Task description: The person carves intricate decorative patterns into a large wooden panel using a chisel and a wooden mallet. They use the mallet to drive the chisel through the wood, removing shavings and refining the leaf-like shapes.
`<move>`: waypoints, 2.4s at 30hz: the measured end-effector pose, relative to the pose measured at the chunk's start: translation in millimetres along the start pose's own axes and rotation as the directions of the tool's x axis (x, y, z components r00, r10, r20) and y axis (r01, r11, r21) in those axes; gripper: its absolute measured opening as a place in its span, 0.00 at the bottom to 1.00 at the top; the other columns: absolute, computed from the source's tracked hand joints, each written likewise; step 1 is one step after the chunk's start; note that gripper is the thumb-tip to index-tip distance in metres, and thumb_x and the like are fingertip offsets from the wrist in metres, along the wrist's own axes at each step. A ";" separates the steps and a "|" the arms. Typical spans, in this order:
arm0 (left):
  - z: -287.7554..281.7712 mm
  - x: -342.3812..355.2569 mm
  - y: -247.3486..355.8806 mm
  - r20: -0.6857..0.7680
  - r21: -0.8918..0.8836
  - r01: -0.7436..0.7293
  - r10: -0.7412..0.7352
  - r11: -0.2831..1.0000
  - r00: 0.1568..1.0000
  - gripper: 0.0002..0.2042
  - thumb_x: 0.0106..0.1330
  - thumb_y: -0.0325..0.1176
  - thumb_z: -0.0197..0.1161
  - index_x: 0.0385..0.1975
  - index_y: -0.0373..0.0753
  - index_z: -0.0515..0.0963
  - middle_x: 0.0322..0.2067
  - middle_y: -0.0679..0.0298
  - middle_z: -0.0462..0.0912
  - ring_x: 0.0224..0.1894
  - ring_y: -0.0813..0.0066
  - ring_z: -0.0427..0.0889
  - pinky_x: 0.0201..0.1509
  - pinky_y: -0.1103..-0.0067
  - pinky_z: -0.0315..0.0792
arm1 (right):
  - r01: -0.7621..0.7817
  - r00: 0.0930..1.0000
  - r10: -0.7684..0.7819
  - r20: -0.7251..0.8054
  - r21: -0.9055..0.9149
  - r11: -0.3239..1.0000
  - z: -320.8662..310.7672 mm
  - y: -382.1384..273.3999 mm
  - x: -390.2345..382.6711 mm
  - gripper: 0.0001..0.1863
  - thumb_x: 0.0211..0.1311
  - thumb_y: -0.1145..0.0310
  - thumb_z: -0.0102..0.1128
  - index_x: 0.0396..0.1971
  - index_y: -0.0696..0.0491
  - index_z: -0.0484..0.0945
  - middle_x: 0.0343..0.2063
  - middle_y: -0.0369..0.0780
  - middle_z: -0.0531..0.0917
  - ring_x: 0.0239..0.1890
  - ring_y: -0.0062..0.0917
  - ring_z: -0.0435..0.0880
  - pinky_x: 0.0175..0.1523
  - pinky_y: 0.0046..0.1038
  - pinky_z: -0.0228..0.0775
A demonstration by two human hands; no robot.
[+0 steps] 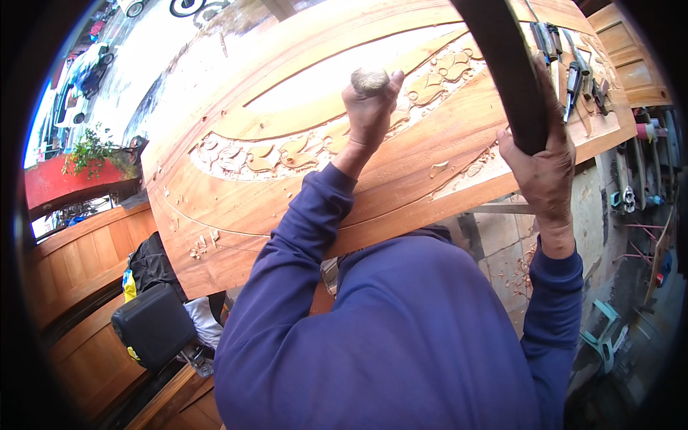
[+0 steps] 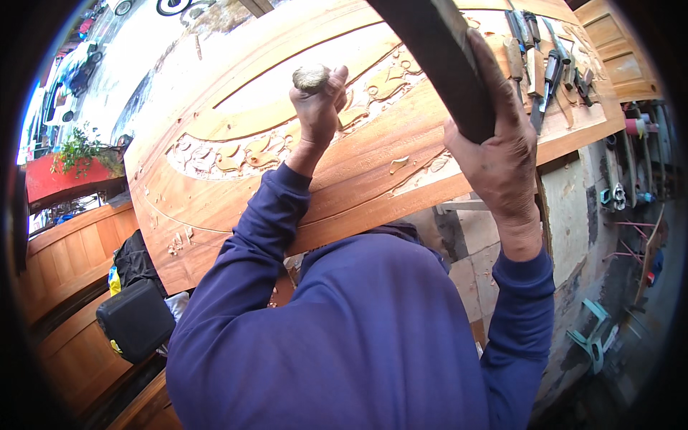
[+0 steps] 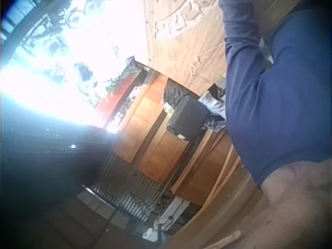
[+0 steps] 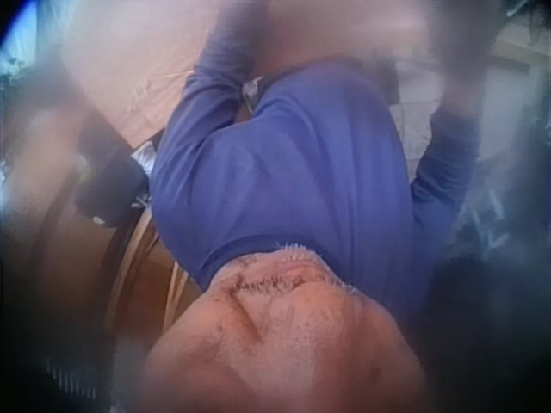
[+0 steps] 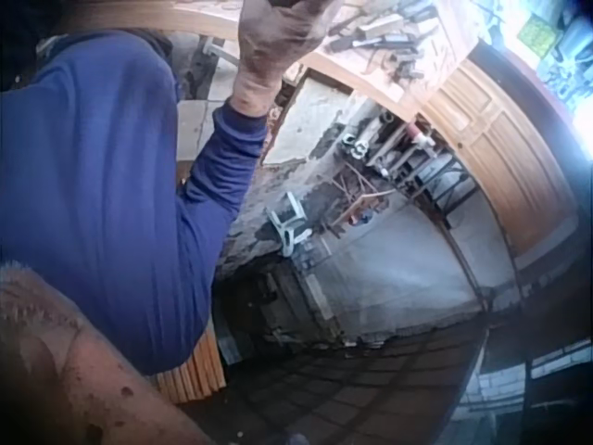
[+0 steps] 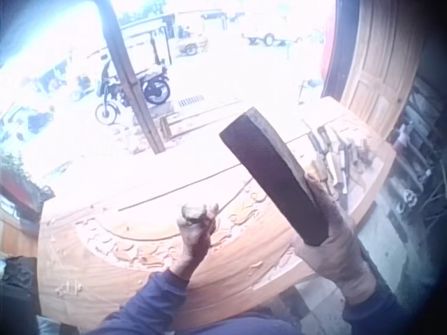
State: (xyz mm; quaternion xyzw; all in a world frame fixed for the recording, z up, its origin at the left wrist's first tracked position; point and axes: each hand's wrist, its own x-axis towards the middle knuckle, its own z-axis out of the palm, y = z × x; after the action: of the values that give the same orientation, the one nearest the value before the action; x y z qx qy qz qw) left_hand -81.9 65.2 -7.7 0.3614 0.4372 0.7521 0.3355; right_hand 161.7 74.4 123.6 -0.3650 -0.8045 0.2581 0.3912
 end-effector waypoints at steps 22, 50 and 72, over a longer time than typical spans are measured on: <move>7.2 -5.8 -14.3 -0.124 0.119 -0.052 0.067 0.991 0.990 0.11 0.69 0.33 0.71 0.31 0.36 0.76 0.19 0.70 0.73 0.16 0.86 0.66 0.17 0.84 0.58 | 0.418 0.816 -0.257 0.518 -0.222 0.881 9.8 49.1 73.2 0.48 0.58 0.79 0.64 0.75 0.21 0.62 0.28 0.41 0.74 0.29 0.35 0.83 0.38 0.38 0.82; -33.0 12.2 34.7 -0.237 0.179 -0.074 0.116 0.981 0.964 0.31 0.67 0.54 0.72 0.60 0.42 0.68 0.34 0.72 0.71 0.32 0.87 0.72 0.34 0.88 0.71 | -0.731 0.672 0.515 0.532 0.364 0.577 -7.2 187.6 -58.2 0.40 0.54 0.82 0.71 0.68 0.53 0.66 0.41 0.34 0.81 0.42 0.19 0.82 0.49 0.24 0.76; -32.0 43.2 15.0 0.009 -0.115 0.122 -0.121 0.986 0.993 0.10 0.67 0.32 0.74 0.31 0.32 0.81 0.20 0.67 0.76 0.14 0.87 0.64 0.16 0.83 0.54 | -0.641 0.766 0.577 0.283 0.394 0.659 12.4 154.5 -61.7 0.31 0.58 0.80 0.70 0.62 0.52 0.71 0.40 0.34 0.83 0.38 0.18 0.83 0.47 0.22 0.76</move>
State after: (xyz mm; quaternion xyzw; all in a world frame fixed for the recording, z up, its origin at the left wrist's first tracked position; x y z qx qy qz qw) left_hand -133.7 81.5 5.2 0.3148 0.4142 0.7539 0.4013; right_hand 237.5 116.9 -18.9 -0.4894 -0.5721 0.5842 0.3032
